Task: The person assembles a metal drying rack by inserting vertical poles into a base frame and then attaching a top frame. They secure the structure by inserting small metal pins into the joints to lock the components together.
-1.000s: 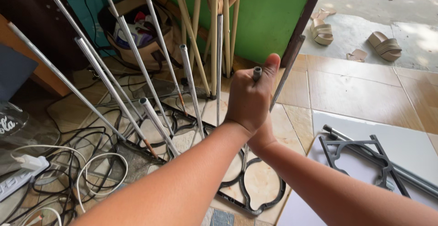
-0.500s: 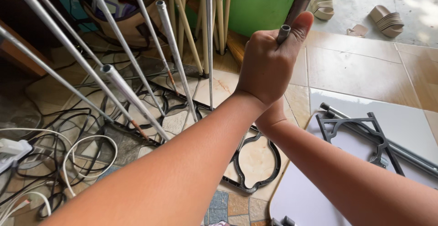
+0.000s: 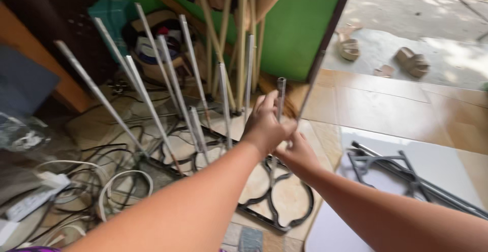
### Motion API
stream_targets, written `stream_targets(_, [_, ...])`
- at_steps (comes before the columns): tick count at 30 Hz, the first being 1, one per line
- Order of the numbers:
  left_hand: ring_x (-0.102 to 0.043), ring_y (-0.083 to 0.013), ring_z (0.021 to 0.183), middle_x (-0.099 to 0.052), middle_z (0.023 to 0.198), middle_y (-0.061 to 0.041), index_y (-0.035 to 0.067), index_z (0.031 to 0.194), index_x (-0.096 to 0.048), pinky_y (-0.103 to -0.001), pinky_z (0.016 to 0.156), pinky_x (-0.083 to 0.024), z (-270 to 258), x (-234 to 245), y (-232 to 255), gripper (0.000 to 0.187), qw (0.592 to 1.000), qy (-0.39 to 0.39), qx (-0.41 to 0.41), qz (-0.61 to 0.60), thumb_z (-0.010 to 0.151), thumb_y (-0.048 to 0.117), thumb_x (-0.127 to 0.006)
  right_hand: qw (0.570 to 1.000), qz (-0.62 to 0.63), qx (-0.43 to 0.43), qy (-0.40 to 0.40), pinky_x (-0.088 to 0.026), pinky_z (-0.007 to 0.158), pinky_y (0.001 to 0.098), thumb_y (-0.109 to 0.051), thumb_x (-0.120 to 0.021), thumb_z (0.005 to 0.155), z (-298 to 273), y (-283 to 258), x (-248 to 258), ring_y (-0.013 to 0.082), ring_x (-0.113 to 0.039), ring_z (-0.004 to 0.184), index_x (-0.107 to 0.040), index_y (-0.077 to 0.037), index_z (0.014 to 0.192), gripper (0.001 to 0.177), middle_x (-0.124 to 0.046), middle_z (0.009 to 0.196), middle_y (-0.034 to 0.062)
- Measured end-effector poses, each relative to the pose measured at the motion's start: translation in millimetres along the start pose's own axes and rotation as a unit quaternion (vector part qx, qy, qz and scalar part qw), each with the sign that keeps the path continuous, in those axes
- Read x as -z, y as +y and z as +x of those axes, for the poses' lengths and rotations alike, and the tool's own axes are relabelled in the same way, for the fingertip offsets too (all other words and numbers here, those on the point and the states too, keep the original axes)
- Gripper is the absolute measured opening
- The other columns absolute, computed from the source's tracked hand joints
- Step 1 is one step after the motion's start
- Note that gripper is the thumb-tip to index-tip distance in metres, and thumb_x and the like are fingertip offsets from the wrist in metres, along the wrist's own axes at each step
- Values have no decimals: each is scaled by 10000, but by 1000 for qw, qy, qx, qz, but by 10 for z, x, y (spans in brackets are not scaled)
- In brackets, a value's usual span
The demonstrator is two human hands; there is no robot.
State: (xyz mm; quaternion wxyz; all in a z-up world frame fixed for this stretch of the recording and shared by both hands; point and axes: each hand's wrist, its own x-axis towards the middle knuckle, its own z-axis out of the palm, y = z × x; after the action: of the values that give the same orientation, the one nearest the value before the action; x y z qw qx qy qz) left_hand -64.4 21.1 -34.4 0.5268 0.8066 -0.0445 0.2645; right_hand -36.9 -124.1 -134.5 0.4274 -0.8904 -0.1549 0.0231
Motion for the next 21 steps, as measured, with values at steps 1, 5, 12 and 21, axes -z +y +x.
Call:
stream_targets(1, [-649,-289,1063,-628,1213,-134,38,1287,-573,-375,878,-507,-60,89,-149,695,998,-12,61,13,643,183,-792,996,-72,-58,-7,-510,948,410,-453,-869,713,-15,105,-91,317,-615,1131,-606,-31,1223,712,-614,1236,197])
stream_targets(5, [-744,-221,826,-775,868,-77,82,948,-777,-353,772,-571,-936,346,-613,247,970,-43,239,20,751,207,-695,981,-148,-119,-45,-505,995,426,-404,-818,785,-412,665,-604,327,-634,1163,-669,-41,1183,559,-671,1195,169])
stream_targets(12, [-731,-166,539,-777,692,-88,96,808,-810,-313,546,-563,-1844,176,-1842,155,846,-75,526,52,813,127,-658,896,-289,-124,-315,-508,980,416,-386,-851,791,-868,1471,-1126,332,-609,1168,-704,-83,1065,435,-629,1218,119])
stream_targets(21, [-708,-166,529,-753,736,-89,71,963,-697,-308,553,-572,-1818,-3,-1968,156,841,-123,527,-1,827,136,-656,847,-365,-105,-372,-508,1022,412,-338,-745,885,-953,1487,-1368,287,-602,1204,-711,-112,1049,281,-654,1181,90])
